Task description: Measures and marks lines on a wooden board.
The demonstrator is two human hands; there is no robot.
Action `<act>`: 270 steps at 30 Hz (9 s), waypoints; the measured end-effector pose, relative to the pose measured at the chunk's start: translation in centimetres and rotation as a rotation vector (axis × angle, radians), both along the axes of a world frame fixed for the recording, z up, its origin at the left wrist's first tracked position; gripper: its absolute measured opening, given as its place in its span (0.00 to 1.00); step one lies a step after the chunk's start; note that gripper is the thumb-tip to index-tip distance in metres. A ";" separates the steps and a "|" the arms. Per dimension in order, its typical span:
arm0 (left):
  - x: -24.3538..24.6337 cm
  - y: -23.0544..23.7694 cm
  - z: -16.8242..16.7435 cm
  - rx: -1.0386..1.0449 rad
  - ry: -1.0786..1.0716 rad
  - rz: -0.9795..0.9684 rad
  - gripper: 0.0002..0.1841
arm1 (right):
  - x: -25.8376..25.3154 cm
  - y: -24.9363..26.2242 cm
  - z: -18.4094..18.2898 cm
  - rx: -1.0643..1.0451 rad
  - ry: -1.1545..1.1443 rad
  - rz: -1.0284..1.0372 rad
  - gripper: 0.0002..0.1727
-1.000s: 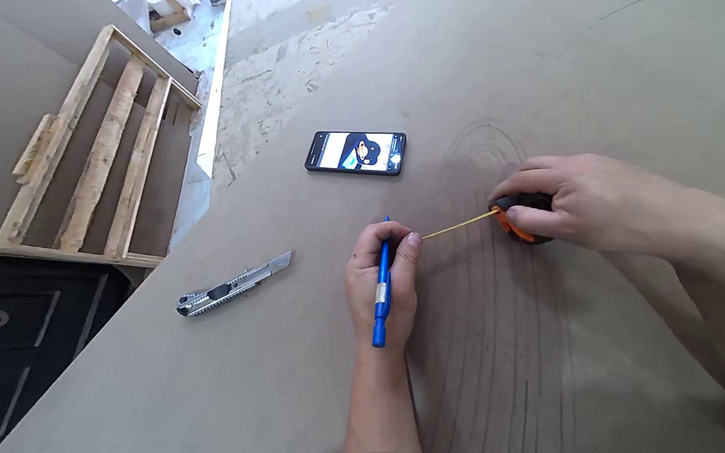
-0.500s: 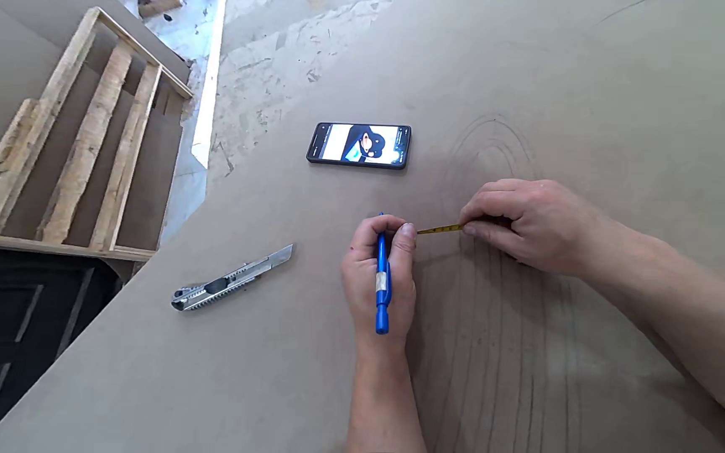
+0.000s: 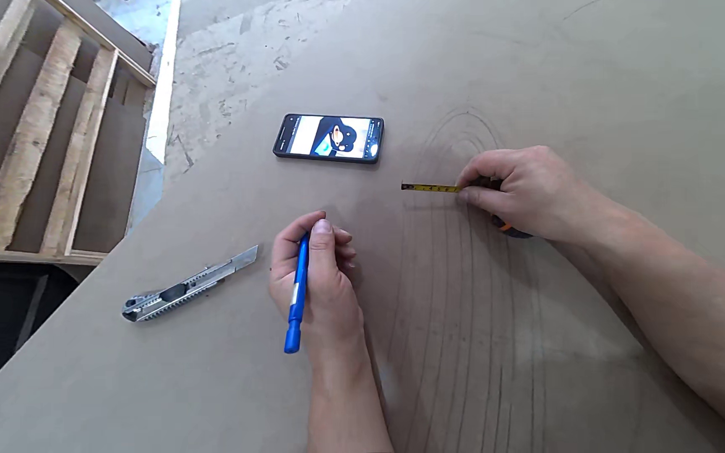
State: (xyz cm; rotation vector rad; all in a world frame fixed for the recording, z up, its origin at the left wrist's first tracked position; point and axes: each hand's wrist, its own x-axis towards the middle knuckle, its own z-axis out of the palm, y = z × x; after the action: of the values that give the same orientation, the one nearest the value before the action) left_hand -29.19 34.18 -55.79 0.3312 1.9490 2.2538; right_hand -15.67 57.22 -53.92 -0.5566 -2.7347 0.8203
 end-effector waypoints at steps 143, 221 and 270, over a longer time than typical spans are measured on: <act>-9.5 6.3 1.1 -0.725 0.426 -0.737 0.03 | -6.1 -5.0 1.2 0.148 -0.254 -0.234 0.06; -8.1 2.6 0.8 -0.648 0.489 -0.866 0.02 | -4.0 -9.5 2.2 0.115 -0.314 -0.227 0.09; -4.9 -5.6 0.7 -0.597 0.522 -0.995 0.02 | 0.6 -19.4 2.2 0.028 -0.325 -0.336 0.07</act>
State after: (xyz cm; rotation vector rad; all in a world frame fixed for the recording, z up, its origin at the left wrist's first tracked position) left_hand -34.10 28.61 -55.13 1.4824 1.8697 0.9718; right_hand -15.11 37.79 -51.69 -1.1974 -2.8037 0.6537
